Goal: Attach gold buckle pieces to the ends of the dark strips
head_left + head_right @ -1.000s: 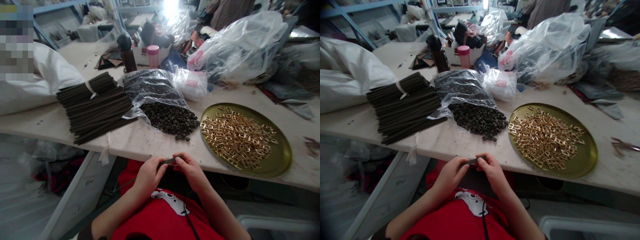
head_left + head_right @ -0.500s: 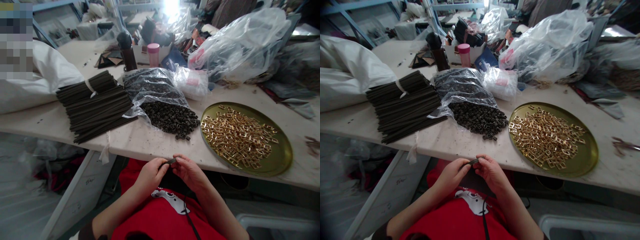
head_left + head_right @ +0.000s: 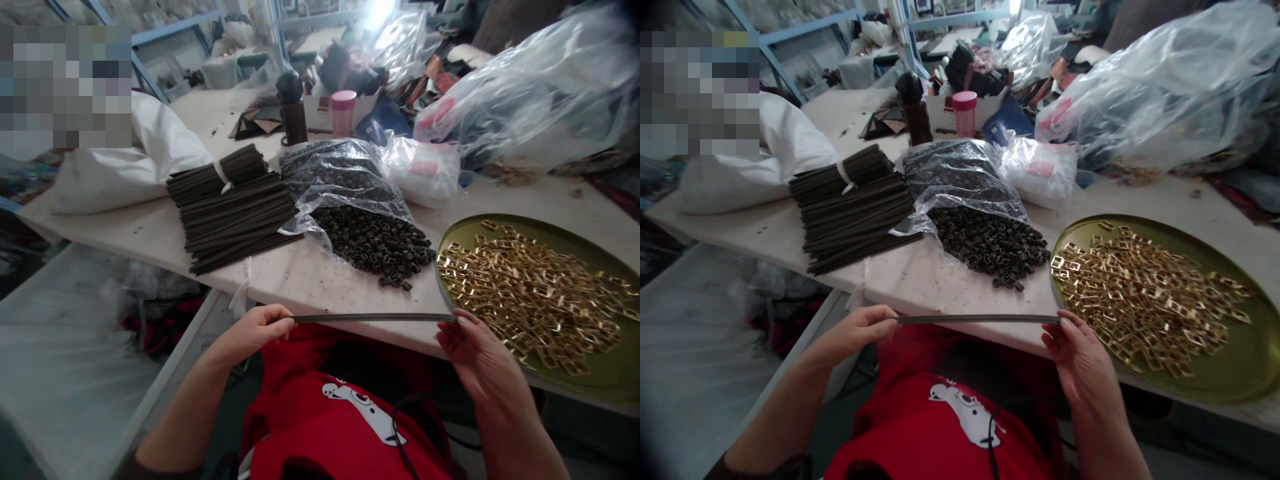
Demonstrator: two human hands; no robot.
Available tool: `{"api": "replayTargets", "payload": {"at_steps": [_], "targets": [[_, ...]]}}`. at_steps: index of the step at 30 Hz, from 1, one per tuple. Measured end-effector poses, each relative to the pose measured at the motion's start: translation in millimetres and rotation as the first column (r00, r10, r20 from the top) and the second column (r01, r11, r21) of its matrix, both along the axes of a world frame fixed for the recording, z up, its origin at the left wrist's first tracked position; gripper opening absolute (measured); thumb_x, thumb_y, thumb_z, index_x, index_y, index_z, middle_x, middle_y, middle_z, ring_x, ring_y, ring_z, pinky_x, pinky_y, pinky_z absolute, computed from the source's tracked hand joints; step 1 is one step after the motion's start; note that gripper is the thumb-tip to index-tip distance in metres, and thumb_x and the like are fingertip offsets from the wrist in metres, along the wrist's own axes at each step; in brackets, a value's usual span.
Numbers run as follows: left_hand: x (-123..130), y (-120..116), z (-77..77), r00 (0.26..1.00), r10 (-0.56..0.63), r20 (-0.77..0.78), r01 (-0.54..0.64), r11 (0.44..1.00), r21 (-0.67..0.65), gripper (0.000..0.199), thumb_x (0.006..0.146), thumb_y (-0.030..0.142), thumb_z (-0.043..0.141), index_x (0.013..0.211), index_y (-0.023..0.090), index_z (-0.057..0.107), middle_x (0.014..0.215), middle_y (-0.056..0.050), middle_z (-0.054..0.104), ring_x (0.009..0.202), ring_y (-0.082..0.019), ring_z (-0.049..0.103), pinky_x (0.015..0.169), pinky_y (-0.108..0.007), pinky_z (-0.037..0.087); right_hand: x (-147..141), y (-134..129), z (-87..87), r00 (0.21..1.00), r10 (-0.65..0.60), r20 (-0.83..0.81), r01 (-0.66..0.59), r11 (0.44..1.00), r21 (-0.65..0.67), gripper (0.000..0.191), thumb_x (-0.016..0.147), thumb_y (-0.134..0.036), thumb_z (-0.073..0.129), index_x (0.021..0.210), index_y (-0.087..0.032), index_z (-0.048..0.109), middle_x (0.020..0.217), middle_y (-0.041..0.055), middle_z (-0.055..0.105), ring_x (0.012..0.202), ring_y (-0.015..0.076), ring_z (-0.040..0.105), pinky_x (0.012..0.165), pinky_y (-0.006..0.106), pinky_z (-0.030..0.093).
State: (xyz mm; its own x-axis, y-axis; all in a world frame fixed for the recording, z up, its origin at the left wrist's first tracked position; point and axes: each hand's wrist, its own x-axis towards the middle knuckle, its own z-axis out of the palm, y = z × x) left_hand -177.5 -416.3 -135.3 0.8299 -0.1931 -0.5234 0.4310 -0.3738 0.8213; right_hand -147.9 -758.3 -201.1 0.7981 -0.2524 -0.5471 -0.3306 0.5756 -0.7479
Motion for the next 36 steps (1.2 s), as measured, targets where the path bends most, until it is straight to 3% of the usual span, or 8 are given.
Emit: {"api": "replayTargets", "payload": {"at_steps": [5,11,19,25,28,31,34,36], "targets": [[-5.6,-1.5,-4.6,0.975,0.220,-0.029,-0.220,0.942,-0.253,0.022,0.076,0.034,0.058,0.069,0.013,0.053,0.059,0.003,0.055,0.053,-0.007,0.045,0.054,-0.019,0.035,-10.7,-2.3,-12.9,0.998,0.021,-0.058,-0.022,1.000,-0.015,0.028,0.050,-0.023,0.076,0.076,-0.020,0.065,0.061,-0.0044,0.066,0.054,0.0102,0.064,0.051,0.017,0.054],[-7.2,-3.0,-11.0,0.954,0.295,-0.047,-0.291,0.887,-0.359,0.021,0.076,0.032,0.057,0.069,0.012,0.056,0.058,0.002,0.056,0.051,-0.006,0.046,0.052,-0.019,0.035,-15.1,-6.9,-22.1,0.994,0.022,-0.105,-0.027,0.998,-0.051,0.027,0.049,-0.021,0.074,0.075,-0.020,0.065,0.060,-0.0037,0.067,0.053,0.0115,0.064,0.050,0.018,0.055],[-9.5,-3.8,-16.1,0.936,0.343,-0.085,-0.348,0.854,-0.388,0.019,0.074,0.031,0.056,0.069,0.013,0.057,0.056,0.002,0.056,0.049,-0.006,0.046,0.050,-0.018,0.034,-15.9,-5.7,-24.4,0.992,0.022,-0.125,-0.031,0.997,-0.069,0.024,0.052,-0.020,0.071,0.075,-0.021,0.065,0.061,-0.0036,0.066,0.054,0.0112,0.064,0.051,0.018,0.055],[-7.7,-4.0,-13.4,0.938,0.346,-0.024,-0.336,0.889,-0.310,0.021,0.074,0.035,0.054,0.069,0.014,0.054,0.059,0.002,0.055,0.052,-0.009,0.047,0.053,-0.020,0.036,-19.2,-3.5,-21.6,0.997,0.065,-0.052,-0.072,0.986,-0.149,0.025,0.058,-0.026,0.073,0.081,-0.021,0.064,0.065,-0.0032,0.065,0.058,0.0102,0.063,0.053,0.017,0.052],[-4.7,1.6,-14.1,0.957,0.264,0.120,-0.260,0.964,-0.053,0.023,0.076,0.038,0.051,0.072,0.016,0.056,0.064,0.001,0.056,0.062,-0.012,0.050,0.060,-0.022,0.038,-22.3,2.4,-8.2,0.991,0.134,0.005,-0.128,0.959,-0.254,0.027,0.063,-0.033,0.072,0.086,-0.021,0.063,0.070,-0.0026,0.063,0.063,0.0102,0.062,0.055,0.017,0.050],[1.3,5.9,-20.1,0.988,0.001,0.153,-0.038,0.971,0.236,0.027,0.078,0.042,0.050,0.075,0.017,0.060,0.070,0.000,0.059,0.072,-0.016,0.052,0.065,-0.023,0.037,-20.3,9.3,1.4,0.976,0.207,0.060,-0.179,0.933,-0.312,0.029,0.067,-0.038,0.069,0.089,-0.020,0.062,0.071,-0.0011,0.062,0.065,0.0116,0.060,0.058,0.021,0.049],[2.7,1.6,-23.5,0.985,-0.172,0.036,0.159,0.959,0.234,0.035,0.080,0.047,0.045,0.070,0.016,0.058,0.065,0.001,0.055,0.064,-0.014,0.048,0.057,-0.022,0.034,-18.5,15.6,4.6,0.966,0.246,0.084,-0.210,0.929,-0.304,0.030,0.068,-0.038,0.069,0.089,-0.019,0.062,0.072,-0.0006,0.061,0.065,0.0118,0.058,0.059,0.022,0.048],[0.9,-4.1,-22.4,0.980,-0.198,-0.016,0.198,0.966,0.165,0.037,0.079,0.050,0.045,0.070,0.016,0.056,0.063,0.002,0.052,0.058,-0.012,0.043,0.053,-0.021,0.032,-19.0,18.9,4.8,0.960,0.267,0.088,-0.233,0.931,-0.281,0.031,0.067,-0.038,0.070,0.089,-0.018,0.062,0.072,-0.0004,0.062,0.065,0.0120,0.058,0.060,0.022,0.047]]}}
